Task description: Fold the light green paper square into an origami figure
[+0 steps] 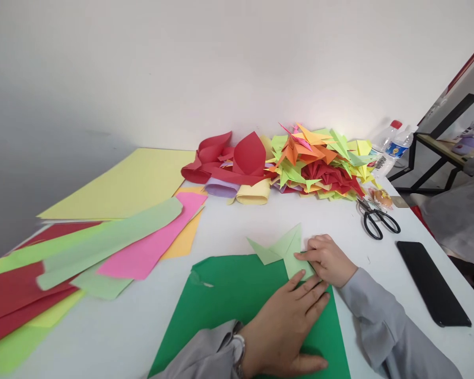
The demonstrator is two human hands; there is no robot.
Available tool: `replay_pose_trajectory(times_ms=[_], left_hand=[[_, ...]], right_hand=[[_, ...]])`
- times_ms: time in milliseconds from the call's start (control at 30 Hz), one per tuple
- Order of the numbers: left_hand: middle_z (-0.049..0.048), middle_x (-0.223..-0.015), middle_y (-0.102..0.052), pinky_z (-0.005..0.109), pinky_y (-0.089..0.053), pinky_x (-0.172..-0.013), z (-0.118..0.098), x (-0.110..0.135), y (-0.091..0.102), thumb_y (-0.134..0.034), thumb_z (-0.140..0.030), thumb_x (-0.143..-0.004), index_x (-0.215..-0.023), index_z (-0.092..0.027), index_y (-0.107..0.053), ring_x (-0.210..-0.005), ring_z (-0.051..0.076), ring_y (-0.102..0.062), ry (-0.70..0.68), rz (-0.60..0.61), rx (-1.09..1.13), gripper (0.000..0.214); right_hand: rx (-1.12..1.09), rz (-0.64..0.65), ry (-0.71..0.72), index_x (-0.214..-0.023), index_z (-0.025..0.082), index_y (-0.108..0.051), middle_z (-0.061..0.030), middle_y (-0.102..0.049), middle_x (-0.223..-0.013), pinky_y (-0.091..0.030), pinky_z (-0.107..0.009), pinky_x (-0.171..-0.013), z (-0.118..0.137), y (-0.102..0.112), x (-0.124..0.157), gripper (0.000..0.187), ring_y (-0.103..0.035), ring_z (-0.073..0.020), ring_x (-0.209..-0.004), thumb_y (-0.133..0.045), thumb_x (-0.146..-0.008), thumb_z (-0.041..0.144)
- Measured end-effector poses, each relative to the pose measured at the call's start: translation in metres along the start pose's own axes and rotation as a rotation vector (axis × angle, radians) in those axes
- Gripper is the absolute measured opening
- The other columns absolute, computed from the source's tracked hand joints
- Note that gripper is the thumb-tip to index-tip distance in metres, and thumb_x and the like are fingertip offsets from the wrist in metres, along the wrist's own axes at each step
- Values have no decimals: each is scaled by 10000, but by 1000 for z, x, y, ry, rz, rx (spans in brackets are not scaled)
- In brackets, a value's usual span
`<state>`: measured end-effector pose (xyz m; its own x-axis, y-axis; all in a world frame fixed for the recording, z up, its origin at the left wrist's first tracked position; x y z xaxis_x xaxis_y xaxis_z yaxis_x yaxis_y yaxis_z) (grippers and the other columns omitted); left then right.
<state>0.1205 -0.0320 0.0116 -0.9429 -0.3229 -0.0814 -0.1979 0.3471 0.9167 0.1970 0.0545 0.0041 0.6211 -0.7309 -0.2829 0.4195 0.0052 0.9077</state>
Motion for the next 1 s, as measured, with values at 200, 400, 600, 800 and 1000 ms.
replay_pose_trajectory(times_ms=[200,400,600,800,1000], left_hand=[[168,-1508,-318,465,-207,-1168,-3,3,2,-369,-569,-931,-1448,-82,-330,-1410,304,-264,-59,15,39,712],[202,-1459,-395,509,-295,-1127,5,5,2,-431,-404,-940,-1390,-46,-408,-1372,336,-333,76,-120,-112,575],[199,-1489,-344,555,-241,-1131,2,6,-2,-473,-492,-904,-1416,-70,-382,-1400,388,-236,99,-53,-165,669],[177,-1491,-353,528,-195,-1149,-6,6,2,-357,-496,-955,-1420,-78,-380,-1399,337,-272,-2,15,-141,625],[196,-1487,-351,495,-223,-1146,-4,6,0,-360,-470,-957,-1422,-62,-371,-1385,327,-306,-8,-10,-147,618]], right_hand=[[16,-37,4,-997,250,-739,-16,-551,-705,-334,-311,-723,1,-1,-1,344,-505,-155,-733,-515,-843,40],[27,-50,3,-990,249,-739,-14,-555,-705,-338,-313,-718,2,0,-1,327,-513,-156,-731,-540,-829,46],[22,-50,7,-1002,250,-737,-15,-562,-712,-346,-312,-713,0,-1,0,313,-524,-156,-728,-556,-830,60],[18,-55,12,-1001,251,-739,-19,-550,-700,-347,-317,-723,1,-1,0,323,-512,-161,-729,-525,-857,56],[-8,-70,7,-992,244,-742,-18,-540,-685,-346,-318,-722,4,3,-1,316,-503,-160,-719,-507,-873,68]])
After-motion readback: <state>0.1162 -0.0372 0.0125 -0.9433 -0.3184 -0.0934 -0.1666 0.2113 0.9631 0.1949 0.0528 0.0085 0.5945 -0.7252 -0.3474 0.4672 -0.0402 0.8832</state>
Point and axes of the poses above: each hand's wrist, its own x-axis away from the middle knuckle, its own y-axis out of the back of the hand, z = x × y, the point moved 8 cm from there along -x, towards the middle knuckle
